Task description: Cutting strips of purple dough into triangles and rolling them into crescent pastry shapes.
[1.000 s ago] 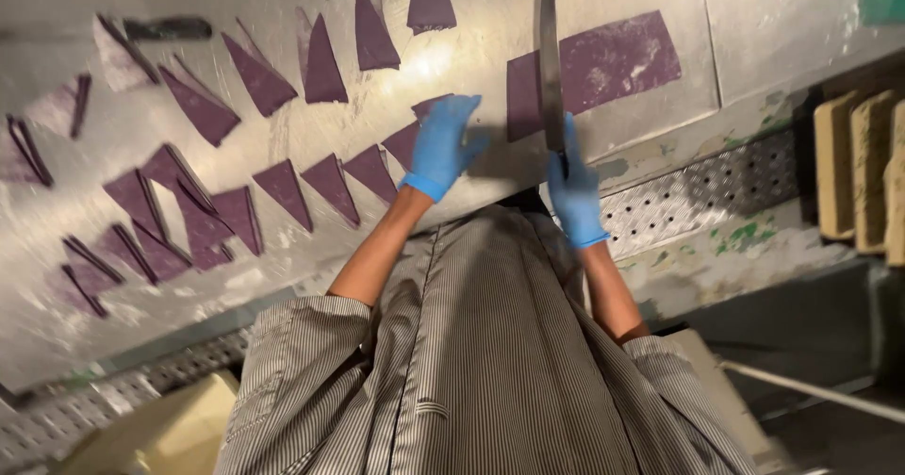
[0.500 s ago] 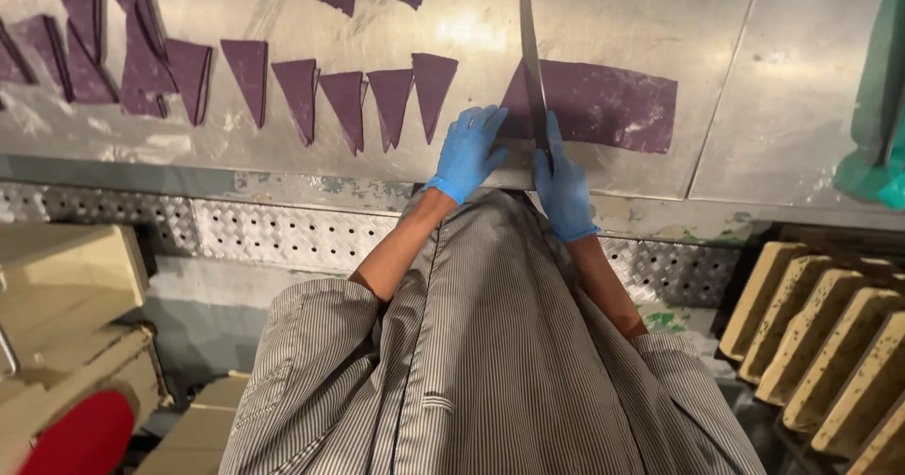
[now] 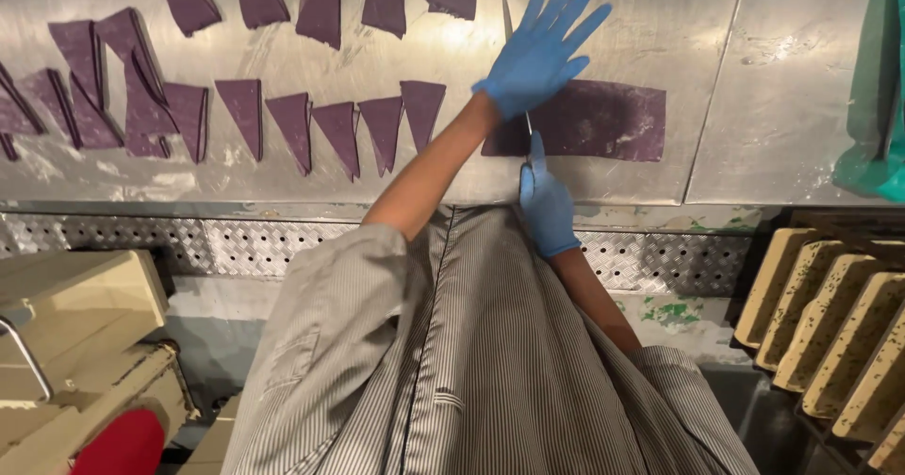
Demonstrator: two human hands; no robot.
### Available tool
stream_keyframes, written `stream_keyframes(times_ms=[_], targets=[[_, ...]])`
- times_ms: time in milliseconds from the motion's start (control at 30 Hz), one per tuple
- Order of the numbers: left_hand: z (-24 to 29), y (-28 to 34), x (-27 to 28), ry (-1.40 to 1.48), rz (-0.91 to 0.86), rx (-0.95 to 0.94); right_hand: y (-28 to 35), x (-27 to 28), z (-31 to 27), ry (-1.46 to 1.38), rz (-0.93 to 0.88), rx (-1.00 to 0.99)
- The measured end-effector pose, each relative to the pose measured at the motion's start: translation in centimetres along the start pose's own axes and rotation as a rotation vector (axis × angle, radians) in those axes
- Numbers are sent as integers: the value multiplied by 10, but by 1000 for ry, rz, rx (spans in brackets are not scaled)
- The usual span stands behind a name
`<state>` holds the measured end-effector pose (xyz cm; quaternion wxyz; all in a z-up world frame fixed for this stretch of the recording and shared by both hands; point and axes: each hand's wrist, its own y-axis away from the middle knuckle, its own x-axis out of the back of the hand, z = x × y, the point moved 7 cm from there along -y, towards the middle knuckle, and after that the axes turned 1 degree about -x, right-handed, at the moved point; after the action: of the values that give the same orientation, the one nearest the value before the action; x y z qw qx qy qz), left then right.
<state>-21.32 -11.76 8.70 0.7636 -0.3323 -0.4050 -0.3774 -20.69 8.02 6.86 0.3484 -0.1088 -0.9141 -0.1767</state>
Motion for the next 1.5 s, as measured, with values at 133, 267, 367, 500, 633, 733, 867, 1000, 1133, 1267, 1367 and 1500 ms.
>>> stream_keyframes(times_ms=[133, 267, 367, 500, 633, 733, 867, 1000, 1133, 1267, 1367, 1500], targets=[[-19, -19, -22, -41, -114, -64, 1, -42, 40, 157, -2, -49], [-16, -22, -18, -18, -201, -65, -1, -33, 25, 231, -3, -52], [-21, -22, -24, 2, -169, -72, -6, -29, 18, 176, -13, -37], [-21, -14, -20, -4, -100, -74, -3, -37, 23, 157, -96, -93], [-3, 16, -8, 64, -85, -79, 2, -42, 21, 139, -101, -111], [-15, 61, 20, 175, 330, 263, -3, -32, 12, 134, -99, -110], [-17, 138, -24, 281, 115, 658, 0, -61, 51, 148, -63, -71], [-9, 177, -71, 202, 74, 677, 5, -47, 37, 158, -32, 6], [-11, 174, -71, 178, 145, 674, 2, -24, 11, -7, -7, 33], [-19, 166, -62, 382, 141, 937, 0, -33, 25, -57, -48, 3], [-15, 157, -47, 439, 115, 1041, -4, -30, 26, -59, -75, -9], [-18, 158, -52, 276, 112, 1028, -2, -30, 32, -53, -128, -51]])
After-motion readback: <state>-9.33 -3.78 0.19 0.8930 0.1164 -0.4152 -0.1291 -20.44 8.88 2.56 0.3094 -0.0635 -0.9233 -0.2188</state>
